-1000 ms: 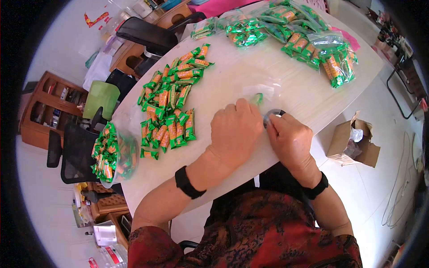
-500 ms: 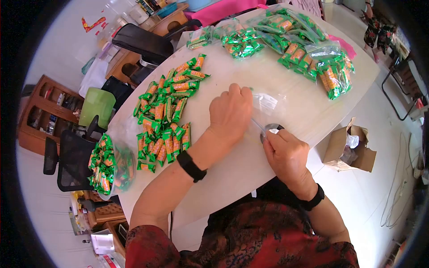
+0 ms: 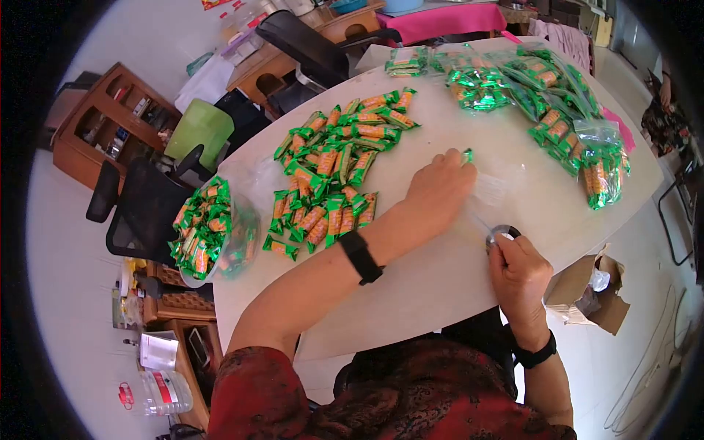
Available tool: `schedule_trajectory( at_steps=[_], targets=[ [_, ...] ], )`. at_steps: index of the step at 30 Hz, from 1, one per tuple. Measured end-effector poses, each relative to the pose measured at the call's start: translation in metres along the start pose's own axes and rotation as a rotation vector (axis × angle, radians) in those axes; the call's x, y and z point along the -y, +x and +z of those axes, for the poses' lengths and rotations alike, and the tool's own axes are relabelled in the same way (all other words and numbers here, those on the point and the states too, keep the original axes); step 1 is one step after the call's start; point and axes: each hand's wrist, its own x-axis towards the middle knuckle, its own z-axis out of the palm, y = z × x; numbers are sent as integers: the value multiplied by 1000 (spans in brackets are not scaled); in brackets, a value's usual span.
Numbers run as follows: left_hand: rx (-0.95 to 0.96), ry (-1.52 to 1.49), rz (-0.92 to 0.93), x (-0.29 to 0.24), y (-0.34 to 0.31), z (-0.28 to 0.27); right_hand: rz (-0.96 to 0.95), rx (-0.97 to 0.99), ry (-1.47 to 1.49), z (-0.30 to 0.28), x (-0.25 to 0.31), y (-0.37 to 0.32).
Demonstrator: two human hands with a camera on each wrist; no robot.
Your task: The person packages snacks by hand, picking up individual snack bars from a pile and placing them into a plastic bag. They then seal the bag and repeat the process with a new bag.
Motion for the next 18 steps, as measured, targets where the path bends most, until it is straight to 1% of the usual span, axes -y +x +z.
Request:
schedule_trajectory(
  at_steps=[1,2,4,5,7,9,11,13,14,16,18],
  targets=[
    [47,23,-68,-3,2,1,-5,24,-14,0,0,0],
    [42,23,-75,-7,3,3,-13,27,-12,0,0,0],
    [155,119,-64,-14,4,2,-29,-5,-31,1,-1,0],
    [148,121,-65,-9,2,1,-36,-9,-30,1,-1,1],
    [31,-75,14,5,-10,-9,3,1,-41,0,1,0],
    [-28,-9,-10,20,-25,-38,16,-21,-8,1,1,1],
    [31,277,-195,57,-34,-52,47,-44,6,1,1,-1],
    [54,408,-385,81,-45,-55,204,12,13,2,2,-4],
    [54,392,-369,88,-50,-52,213,9,-7,1,2,-3],
    [61,488,-305,91,-56,-46,128,-22,26,2,2,-2],
    [76,510,-278,87,-56,-41,127,-32,12,2,2,-3]
  ],
)
